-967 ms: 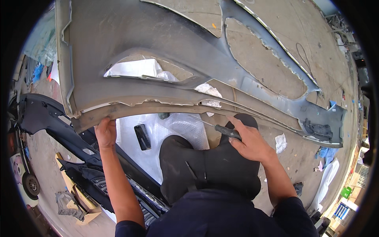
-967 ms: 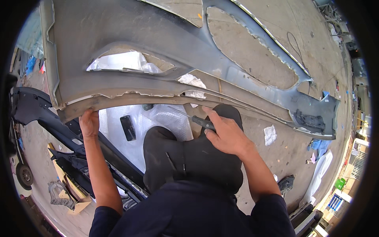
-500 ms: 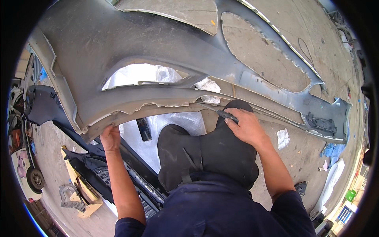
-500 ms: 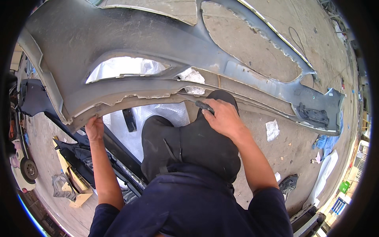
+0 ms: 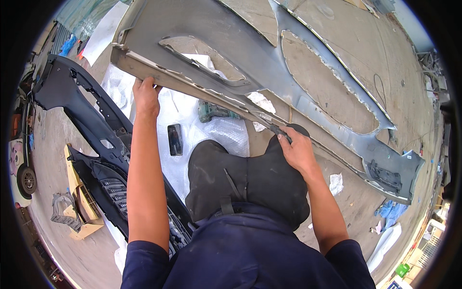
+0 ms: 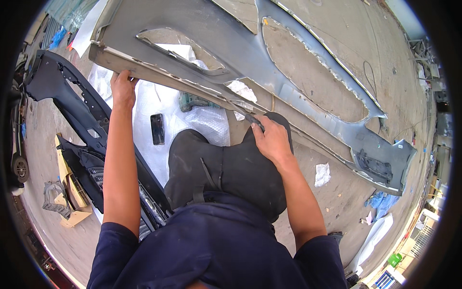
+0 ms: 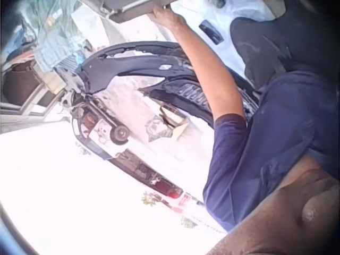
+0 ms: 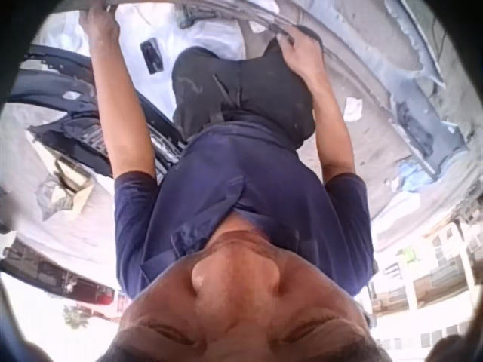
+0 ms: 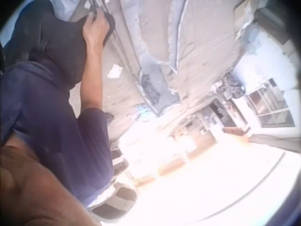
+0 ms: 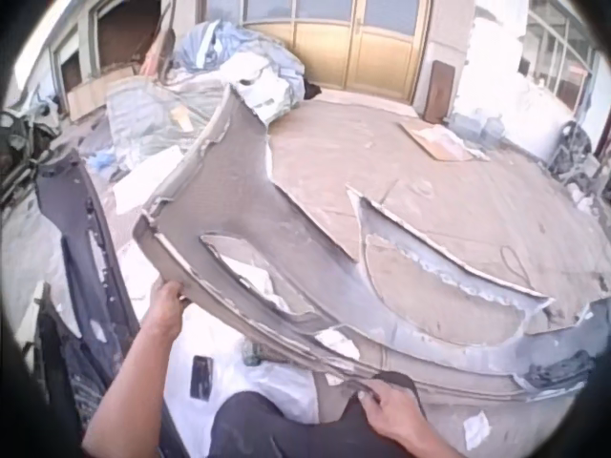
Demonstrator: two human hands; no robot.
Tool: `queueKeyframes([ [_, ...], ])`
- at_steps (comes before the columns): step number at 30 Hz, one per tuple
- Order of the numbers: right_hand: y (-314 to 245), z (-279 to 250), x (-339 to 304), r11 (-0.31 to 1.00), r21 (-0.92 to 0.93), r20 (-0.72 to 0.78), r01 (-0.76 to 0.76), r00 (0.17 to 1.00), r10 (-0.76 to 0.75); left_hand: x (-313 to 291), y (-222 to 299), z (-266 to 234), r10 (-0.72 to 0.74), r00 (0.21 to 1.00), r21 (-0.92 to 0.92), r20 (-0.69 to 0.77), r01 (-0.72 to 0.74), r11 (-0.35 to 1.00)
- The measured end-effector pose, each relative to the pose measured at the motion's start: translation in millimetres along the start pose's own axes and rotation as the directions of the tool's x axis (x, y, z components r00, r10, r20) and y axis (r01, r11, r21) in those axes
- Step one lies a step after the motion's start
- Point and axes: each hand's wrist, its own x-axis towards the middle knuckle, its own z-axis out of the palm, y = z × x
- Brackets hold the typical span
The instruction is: The person uses a cordless drill to fasten screws into a car bumper assembly laid on a protective sheet. They then attach a metal bracket to the bumper and handle a separate metal trim piece.
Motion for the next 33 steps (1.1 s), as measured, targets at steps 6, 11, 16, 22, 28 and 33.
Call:
queueKeyframes([
  [6,3,-6,-5,0.998,-0.01,0.003,-0.069,0.998,0.069,-2,9,17,0.011,1.0,0.089,-0.007,-0.011,0.996],
  [11,2,-14,-11,0.996,-0.014,-0.004,-0.086,0.996,0.086,-19,9,7,0.013,1.0,0.097,-0.005,-0.012,0.995],
  [16,5,-19,-4,0.994,0.012,0.036,-0.111,0.993,0.111,-24,9,3,0.026,0.999,0.084,0.026,-0.028,0.996],
  [22,5,-16,0,0.996,0.019,0.035,-0.085,0.996,0.084,-19,8,2,0.022,1.0,0.085,0.021,-0.024,0.996],
  [28,9,-18,4,0.996,0.032,0.029,-0.084,0.996,0.083,-17,8,3,0.018,1.0,0.077,0.021,-0.02,0.997],
  [33,13,-19,6,0.997,0.018,0.031,-0.071,0.997,0.07,-20,10,7,0.014,0.999,0.096,0.052,-0.019,0.995],
])
